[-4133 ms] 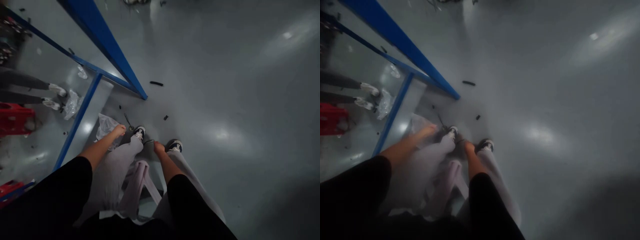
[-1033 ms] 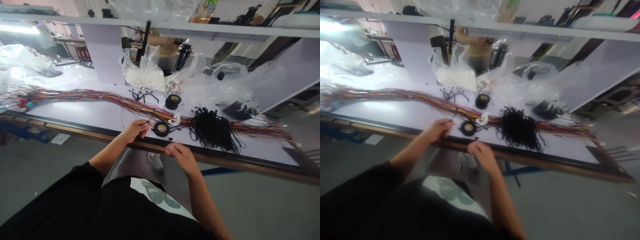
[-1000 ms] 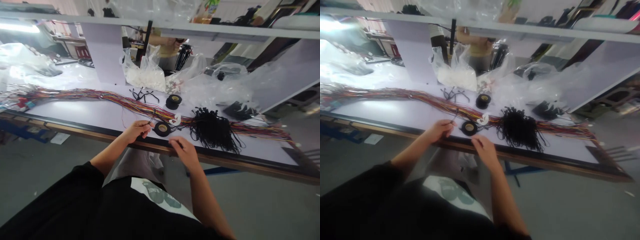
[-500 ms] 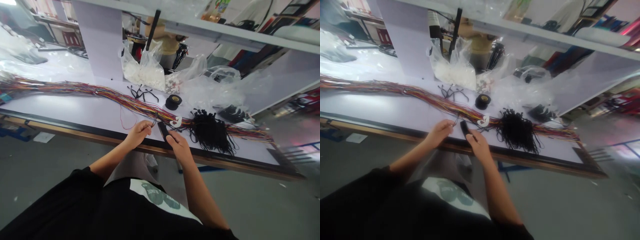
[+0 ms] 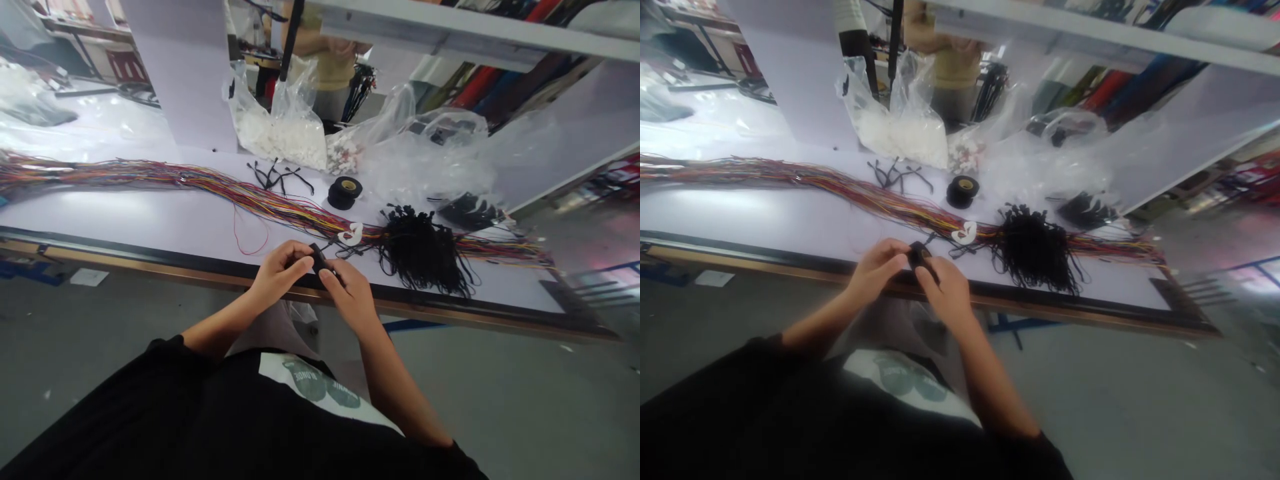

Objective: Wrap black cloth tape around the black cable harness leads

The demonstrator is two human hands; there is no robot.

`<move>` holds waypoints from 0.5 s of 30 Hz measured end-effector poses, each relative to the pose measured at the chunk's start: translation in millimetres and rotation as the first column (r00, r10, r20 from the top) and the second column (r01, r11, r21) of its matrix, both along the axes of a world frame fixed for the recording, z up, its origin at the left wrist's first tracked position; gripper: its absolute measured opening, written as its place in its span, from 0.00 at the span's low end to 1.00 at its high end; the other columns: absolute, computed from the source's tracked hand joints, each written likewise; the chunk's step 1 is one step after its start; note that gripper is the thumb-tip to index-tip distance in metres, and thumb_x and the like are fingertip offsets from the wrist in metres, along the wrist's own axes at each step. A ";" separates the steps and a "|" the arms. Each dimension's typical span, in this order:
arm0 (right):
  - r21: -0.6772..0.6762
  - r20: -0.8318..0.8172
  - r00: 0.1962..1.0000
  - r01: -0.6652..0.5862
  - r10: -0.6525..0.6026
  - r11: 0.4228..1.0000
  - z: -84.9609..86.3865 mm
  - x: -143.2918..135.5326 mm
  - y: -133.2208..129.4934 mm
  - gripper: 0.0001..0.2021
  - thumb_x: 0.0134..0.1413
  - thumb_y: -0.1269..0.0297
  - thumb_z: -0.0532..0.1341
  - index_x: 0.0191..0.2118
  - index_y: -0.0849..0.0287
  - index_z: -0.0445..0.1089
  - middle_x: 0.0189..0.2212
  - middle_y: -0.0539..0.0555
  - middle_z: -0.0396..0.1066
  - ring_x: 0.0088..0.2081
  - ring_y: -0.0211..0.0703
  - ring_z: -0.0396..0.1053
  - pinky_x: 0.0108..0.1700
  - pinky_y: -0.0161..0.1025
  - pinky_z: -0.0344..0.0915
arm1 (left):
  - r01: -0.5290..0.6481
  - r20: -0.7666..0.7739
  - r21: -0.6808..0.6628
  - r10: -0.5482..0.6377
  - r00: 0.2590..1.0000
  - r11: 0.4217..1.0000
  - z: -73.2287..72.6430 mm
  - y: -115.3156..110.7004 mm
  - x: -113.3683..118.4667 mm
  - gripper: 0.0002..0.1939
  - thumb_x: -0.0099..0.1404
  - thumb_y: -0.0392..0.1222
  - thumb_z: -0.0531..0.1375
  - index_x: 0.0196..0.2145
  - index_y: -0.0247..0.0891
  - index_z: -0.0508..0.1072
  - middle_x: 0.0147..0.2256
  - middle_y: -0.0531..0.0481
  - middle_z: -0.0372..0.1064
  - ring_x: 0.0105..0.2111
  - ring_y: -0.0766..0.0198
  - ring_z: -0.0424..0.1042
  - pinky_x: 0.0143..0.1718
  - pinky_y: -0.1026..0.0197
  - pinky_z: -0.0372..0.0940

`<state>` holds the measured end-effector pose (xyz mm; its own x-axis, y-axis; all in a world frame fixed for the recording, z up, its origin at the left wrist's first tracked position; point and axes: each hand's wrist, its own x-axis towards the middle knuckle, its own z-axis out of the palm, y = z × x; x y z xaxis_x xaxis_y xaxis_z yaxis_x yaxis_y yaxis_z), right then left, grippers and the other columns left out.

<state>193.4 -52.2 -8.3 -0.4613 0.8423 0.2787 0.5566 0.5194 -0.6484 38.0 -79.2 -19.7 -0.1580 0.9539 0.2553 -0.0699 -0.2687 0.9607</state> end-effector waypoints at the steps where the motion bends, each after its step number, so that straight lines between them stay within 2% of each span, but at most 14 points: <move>1: 0.012 0.010 1.000 0.003 -0.004 1.000 0.4 -0.5 -1.6 0.16 0.57 0.54 0.49 0.35 0.58 0.69 0.32 0.55 0.72 0.35 0.45 0.67 0.38 0.40 0.62 | -0.015 0.010 0.007 0.015 1.000 1.000 -0.3 -0.1 1.4 0.08 0.53 0.41 0.60 0.30 0.36 0.69 0.25 0.54 0.65 0.26 0.69 0.63 0.30 0.66 0.60; 5: 0.062 0.037 0.999 0.036 -0.038 0.997 1.6 -0.5 -6.6 0.15 0.56 0.55 0.50 0.37 0.57 0.70 0.32 0.56 0.72 0.36 0.47 0.68 0.40 0.42 0.63 | -0.117 -0.023 -0.008 0.117 0.993 0.993 -0.7 -0.1 6.7 0.05 0.54 0.40 0.60 0.28 0.37 0.69 0.23 0.56 0.64 0.25 0.70 0.61 0.29 0.66 0.59; 7: 0.038 -0.003 0.999 0.033 -0.033 0.999 1.6 1.2 -5.5 0.14 0.54 0.55 0.52 0.38 0.56 0.70 0.33 0.56 0.72 0.37 0.46 0.68 0.41 0.42 0.63 | -0.157 -0.069 -0.016 0.155 0.985 0.988 0.3 -1.4 8.0 0.04 0.55 0.39 0.59 0.27 0.37 0.69 0.23 0.56 0.64 0.24 0.70 0.61 0.29 0.66 0.59; 10: -0.106 -0.206 0.978 0.022 -0.044 0.994 -1.2 3.3 0.6 0.15 0.51 0.54 0.55 0.41 0.56 0.68 0.34 0.53 0.71 0.31 0.40 0.67 0.34 0.38 0.65 | -0.148 -0.157 0.014 0.148 0.976 0.989 2.5 -4.9 9.5 0.02 0.54 0.37 0.58 0.25 0.37 0.70 0.24 0.55 0.66 0.26 0.69 0.63 0.31 0.66 0.59; 12: -0.223 -0.374 0.920 0.033 -0.117 0.974 -5.0 2.5 4.2 0.15 0.51 0.53 0.56 0.41 0.56 0.68 0.27 0.49 0.69 0.23 0.35 0.62 0.26 0.35 0.62 | -0.107 -0.192 0.020 0.109 0.975 0.994 3.3 -7.0 11.2 0.02 0.53 0.37 0.58 0.24 0.37 0.70 0.25 0.54 0.67 0.27 0.68 0.64 0.32 0.65 0.60; 15: -0.284 -0.510 0.830 0.083 -0.224 0.955 -9.0 -1.9 2.3 0.12 0.49 0.53 0.58 0.34 0.56 0.69 0.18 0.44 0.62 0.17 0.32 0.56 0.20 0.32 0.56 | -0.043 -0.115 -0.073 0.035 0.993 0.996 3.5 -8.5 15.8 0.03 0.52 0.38 0.59 0.24 0.37 0.69 0.23 0.55 0.65 0.25 0.70 0.62 0.29 0.66 0.59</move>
<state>191.5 -49.9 -17.3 -0.1595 0.9617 0.2229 0.1480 0.2465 -0.9578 53.8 -87.7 -16.3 -0.1695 0.9648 0.2012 0.0497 -0.1955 0.9794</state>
